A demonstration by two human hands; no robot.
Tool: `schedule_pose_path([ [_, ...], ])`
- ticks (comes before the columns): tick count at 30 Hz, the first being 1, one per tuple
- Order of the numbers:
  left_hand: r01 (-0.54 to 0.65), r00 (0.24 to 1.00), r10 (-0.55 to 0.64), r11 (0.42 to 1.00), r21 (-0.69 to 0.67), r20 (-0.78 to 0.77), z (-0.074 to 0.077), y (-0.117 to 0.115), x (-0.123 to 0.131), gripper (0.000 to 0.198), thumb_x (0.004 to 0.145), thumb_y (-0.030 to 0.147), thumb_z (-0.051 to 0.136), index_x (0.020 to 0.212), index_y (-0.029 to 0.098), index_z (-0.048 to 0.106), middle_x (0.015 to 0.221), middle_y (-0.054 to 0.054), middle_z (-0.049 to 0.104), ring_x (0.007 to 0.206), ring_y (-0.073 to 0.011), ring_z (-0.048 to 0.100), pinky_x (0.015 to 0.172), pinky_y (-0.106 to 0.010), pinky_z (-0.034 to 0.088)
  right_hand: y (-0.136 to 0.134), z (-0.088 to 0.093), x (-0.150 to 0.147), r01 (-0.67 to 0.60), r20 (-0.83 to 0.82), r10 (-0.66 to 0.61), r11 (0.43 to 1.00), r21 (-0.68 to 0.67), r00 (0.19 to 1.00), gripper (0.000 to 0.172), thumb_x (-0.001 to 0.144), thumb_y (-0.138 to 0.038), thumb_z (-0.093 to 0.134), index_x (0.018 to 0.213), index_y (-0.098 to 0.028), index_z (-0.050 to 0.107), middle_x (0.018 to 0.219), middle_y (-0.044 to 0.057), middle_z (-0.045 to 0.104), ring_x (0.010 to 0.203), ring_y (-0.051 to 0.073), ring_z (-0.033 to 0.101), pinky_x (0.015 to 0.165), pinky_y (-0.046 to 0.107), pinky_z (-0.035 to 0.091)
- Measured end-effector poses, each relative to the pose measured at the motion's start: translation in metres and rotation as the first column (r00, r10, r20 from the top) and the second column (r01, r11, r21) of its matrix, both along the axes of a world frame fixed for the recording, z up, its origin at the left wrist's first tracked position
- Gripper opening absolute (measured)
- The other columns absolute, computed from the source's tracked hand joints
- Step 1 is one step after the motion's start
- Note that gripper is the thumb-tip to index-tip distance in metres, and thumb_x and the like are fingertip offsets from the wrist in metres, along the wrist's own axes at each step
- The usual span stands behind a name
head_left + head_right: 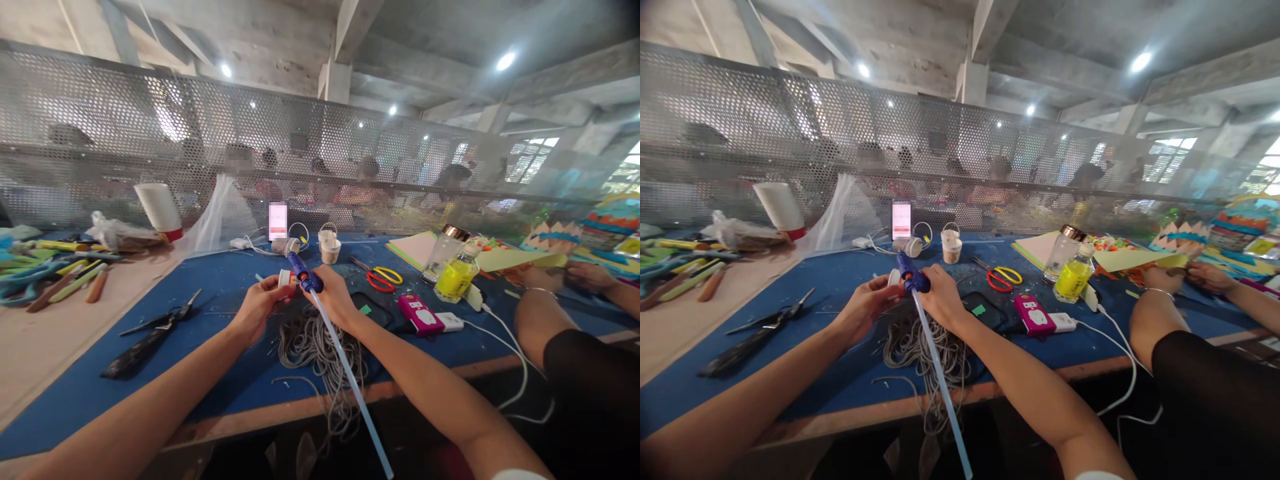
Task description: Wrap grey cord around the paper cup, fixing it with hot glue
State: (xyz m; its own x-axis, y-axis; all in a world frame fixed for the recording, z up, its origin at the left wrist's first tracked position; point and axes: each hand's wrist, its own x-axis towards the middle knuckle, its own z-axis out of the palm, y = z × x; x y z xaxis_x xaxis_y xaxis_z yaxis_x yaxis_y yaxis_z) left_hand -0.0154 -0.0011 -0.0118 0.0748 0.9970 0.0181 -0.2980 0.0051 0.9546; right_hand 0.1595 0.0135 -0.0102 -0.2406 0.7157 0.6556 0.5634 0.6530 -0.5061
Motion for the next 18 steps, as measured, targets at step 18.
schedule_pose_path([
  [18,-0.129,0.983,0.122,0.991,0.046,0.135,0.001,0.014,-0.016,0.026,0.063,0.02,0.077,0.087,0.014,0.071,0.086,-0.005,0.073,0.075,-0.0138,0.067,0.073,-0.025,0.053,-0.021,0.019,0.006,-0.359,-0.287,0.252,0.832,-0.423,0.924,0.019,0.083,-0.039,0.061,0.085,-0.02,0.063,0.07,-0.002,0.062,0.052,0.009,0.051,0.051,0.021,0.043],
])
